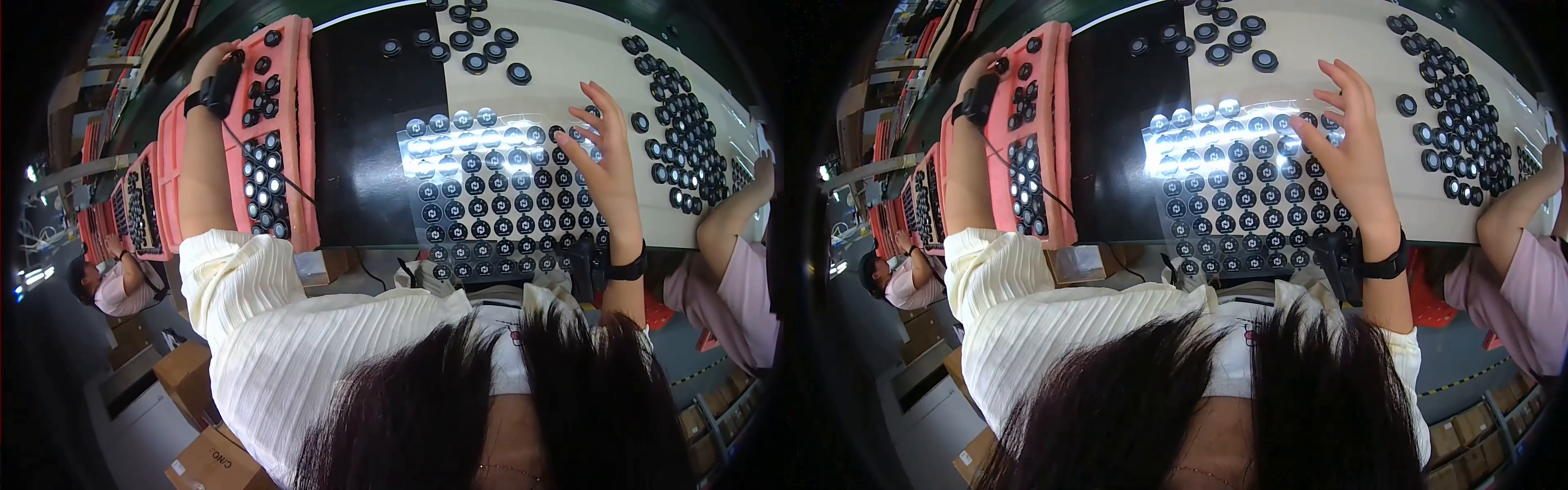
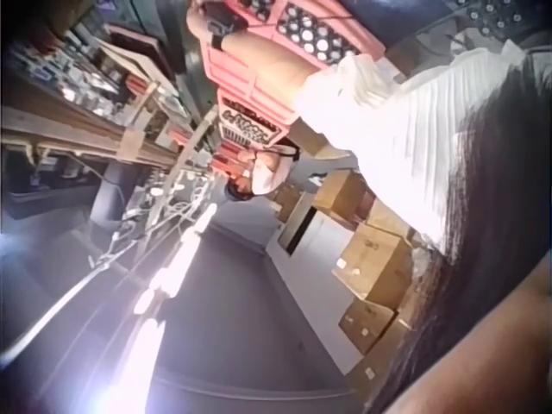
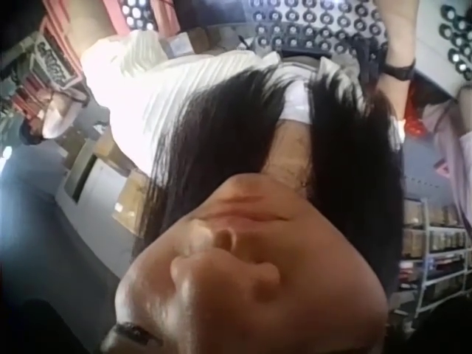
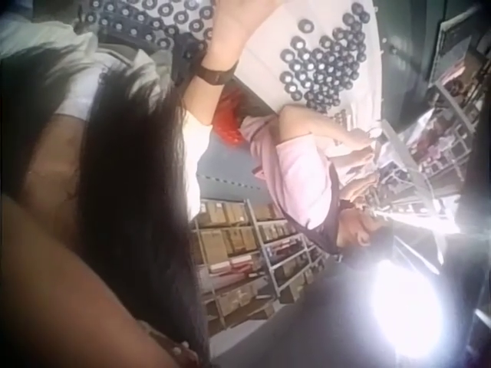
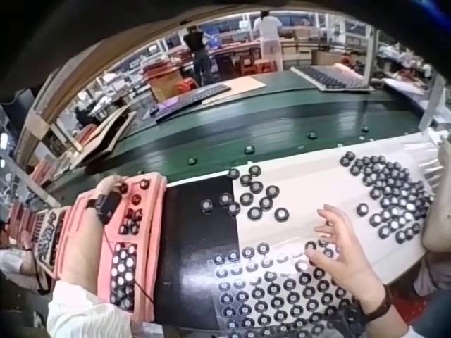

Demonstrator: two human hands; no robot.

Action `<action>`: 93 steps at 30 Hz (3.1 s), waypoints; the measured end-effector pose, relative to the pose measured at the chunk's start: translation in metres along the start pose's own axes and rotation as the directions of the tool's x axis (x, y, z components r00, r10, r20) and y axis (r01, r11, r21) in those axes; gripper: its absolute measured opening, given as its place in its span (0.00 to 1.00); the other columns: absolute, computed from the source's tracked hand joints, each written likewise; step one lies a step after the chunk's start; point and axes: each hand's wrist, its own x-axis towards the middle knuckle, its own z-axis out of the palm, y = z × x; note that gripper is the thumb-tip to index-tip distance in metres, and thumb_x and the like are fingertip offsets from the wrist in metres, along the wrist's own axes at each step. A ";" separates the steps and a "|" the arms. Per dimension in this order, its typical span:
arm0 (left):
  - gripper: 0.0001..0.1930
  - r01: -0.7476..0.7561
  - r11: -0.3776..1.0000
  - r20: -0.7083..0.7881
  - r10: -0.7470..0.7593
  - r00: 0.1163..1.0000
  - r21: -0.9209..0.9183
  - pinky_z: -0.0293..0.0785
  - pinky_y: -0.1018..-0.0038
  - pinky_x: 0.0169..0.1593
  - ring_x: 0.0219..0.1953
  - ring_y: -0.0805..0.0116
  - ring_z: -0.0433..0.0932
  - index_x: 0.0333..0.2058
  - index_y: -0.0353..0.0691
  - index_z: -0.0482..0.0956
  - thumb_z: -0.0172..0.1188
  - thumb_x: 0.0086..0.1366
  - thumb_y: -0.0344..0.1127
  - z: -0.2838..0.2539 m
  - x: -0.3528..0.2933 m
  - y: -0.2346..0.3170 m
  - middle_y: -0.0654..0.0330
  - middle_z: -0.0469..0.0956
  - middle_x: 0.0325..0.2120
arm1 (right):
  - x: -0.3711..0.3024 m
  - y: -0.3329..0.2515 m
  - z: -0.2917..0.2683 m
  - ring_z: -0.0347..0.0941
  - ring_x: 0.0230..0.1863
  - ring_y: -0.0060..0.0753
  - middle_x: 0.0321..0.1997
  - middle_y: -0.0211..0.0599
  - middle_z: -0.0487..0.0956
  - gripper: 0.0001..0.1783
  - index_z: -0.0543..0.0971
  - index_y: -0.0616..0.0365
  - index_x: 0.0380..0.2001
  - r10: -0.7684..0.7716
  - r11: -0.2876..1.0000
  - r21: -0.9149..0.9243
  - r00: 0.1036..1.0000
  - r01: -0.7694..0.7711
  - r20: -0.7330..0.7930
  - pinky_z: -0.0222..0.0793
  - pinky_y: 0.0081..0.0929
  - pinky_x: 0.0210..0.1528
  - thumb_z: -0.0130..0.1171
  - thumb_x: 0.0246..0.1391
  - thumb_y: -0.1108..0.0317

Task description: The person picks up a round black device from a pink tray, peels a circular sticker from a sheet, and applies it to the device. They then place the finished item onto the table and repeat the process.

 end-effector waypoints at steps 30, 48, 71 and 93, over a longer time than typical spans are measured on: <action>0.12 -0.704 0.470 0.453 0.545 0.706 0.532 0.68 0.70 0.28 0.25 0.60 0.74 0.25 0.42 0.75 0.59 0.49 0.44 0.186 -0.196 0.076 0.58 0.74 0.19 | 0.069 0.042 0.069 0.71 0.26 0.32 0.23 0.31 0.75 0.07 0.76 0.53 0.24 0.005 0.969 -0.234 0.938 0.081 0.345 0.66 0.26 0.29 0.57 0.39 0.64; 0.20 -0.678 0.604 0.552 0.423 0.719 0.420 0.67 0.69 0.26 0.23 0.58 0.73 0.16 0.38 0.69 0.65 0.39 0.50 0.214 -0.178 0.044 0.56 0.72 0.16 | 0.090 0.033 0.067 0.69 0.30 0.23 0.26 0.30 0.75 0.12 0.76 0.50 0.33 0.062 0.998 -0.039 0.773 -0.048 0.631 0.63 0.20 0.35 0.58 0.40 0.66; 0.14 -0.779 0.397 0.484 0.620 0.618 0.486 0.70 0.71 0.28 0.25 0.62 0.75 0.24 0.40 0.71 0.63 0.44 0.42 0.217 -0.185 0.062 0.57 0.75 0.25 | 0.056 -0.015 0.050 0.67 0.36 0.22 0.32 0.32 0.71 0.41 0.50 0.54 0.57 -0.160 0.911 0.412 0.929 0.009 0.334 0.65 0.21 0.39 0.56 0.40 0.79; 0.15 -0.079 0.657 0.269 0.411 0.871 -0.749 0.73 0.77 0.35 0.31 0.67 0.75 0.42 0.31 0.63 0.52 0.54 0.24 0.193 -0.314 0.112 0.53 0.72 0.31 | 0.028 -0.077 0.008 0.71 0.26 0.23 0.20 0.32 0.72 0.43 0.43 0.71 0.55 0.015 0.589 0.806 0.998 -0.062 0.065 0.66 0.20 0.39 0.58 0.40 0.80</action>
